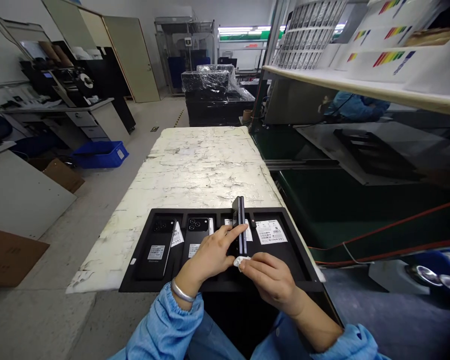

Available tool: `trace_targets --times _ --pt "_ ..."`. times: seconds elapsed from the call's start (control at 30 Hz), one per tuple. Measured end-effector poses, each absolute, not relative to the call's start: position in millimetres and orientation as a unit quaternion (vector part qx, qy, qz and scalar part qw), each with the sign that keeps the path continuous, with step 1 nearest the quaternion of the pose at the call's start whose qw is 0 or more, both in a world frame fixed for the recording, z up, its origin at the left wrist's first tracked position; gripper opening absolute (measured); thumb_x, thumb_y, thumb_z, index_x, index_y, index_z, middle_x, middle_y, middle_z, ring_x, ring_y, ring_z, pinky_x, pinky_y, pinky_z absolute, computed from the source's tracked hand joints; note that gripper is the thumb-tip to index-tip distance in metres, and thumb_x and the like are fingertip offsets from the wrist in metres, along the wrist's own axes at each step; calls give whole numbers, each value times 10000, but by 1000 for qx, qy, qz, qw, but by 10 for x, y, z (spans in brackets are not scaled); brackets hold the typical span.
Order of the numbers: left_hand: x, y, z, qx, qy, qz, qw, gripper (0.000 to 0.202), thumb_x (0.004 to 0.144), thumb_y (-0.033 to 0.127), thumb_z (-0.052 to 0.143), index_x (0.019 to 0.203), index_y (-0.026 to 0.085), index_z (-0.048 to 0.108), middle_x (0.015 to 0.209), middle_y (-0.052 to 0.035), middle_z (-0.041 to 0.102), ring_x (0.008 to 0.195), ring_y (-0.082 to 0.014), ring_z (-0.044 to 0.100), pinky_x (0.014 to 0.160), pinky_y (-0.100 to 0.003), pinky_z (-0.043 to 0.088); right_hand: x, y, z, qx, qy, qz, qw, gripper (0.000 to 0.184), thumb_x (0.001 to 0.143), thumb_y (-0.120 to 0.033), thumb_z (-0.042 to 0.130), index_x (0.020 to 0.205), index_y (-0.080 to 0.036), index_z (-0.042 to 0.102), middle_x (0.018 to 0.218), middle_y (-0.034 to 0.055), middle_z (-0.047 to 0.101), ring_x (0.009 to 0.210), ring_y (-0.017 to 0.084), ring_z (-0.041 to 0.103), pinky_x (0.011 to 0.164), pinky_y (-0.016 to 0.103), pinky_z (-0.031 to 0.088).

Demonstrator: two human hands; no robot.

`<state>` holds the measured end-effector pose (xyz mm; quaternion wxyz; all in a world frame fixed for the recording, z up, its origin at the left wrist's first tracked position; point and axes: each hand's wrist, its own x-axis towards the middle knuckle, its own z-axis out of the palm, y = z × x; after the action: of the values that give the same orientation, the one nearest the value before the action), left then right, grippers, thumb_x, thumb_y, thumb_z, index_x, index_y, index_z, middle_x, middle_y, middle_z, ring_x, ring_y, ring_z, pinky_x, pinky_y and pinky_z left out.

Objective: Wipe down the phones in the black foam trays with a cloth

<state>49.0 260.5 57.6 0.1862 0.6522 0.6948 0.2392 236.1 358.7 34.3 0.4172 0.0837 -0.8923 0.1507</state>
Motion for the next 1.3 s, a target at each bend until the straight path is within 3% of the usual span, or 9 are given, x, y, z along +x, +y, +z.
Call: trace_targets --times 0.13,0.27,0.53,0.7,1.03,1.3 --pt "488 2602 568 652 695 242 184 923 771 96 663 1496 431 201 1397 -36 454 1238 -245 523 1021 -387 471 2362 3564 389 79 -910 144 380 416 924 -48 463 1304 -141 605 931 101 762 812 216 659 673 352 616" --pt "484 2590 575 653 693 243 186 954 754 71 657 1500 437 187 1394 -31 451 1226 -242 533 1024 -386 471 2391 3582 481 73 -897 161 405 429 897 -35 513 1297 -159 609 955 96 764 812 210 666 682 344 614" --pt "478 2598 558 653 687 257 190 939 786 204 764 1494 444 195 1373 -32 466 1214 -253 546 1009 -401 485 2288 3740 588 -18 -879 212 428 437 860 1 507 1200 -233 651 929 61 747 835 203 666 718 354 583" --pt "472 2594 549 654 686 256 191 939 779 189 759 1496 427 202 1360 -42 474 1196 -257 554 1001 -413 491 2349 3674 480 -15 -880 262 396 466 840 34 518 1213 -221 631 942 70 727 838 201 644 709 359 574" --pt "474 2589 557 653 680 267 198 966 742 53 648 1506 416 183 1374 -29 466 1208 -237 541 1033 -389 467 2393 3585 424 55 -887 180 421 496 866 -9 549 1326 -190 588 984 94 762 838 217 681 697 365 619" --pt "487 2578 576 651 691 255 187 958 742 46 612 1510 419 177 1347 -29 483 1149 -245 570 996 -400 492 2401 3543 369 58 -921 164 347 444 904 -28 500 1306 -190 596 952 85 756 801 210 660 670 344 608"
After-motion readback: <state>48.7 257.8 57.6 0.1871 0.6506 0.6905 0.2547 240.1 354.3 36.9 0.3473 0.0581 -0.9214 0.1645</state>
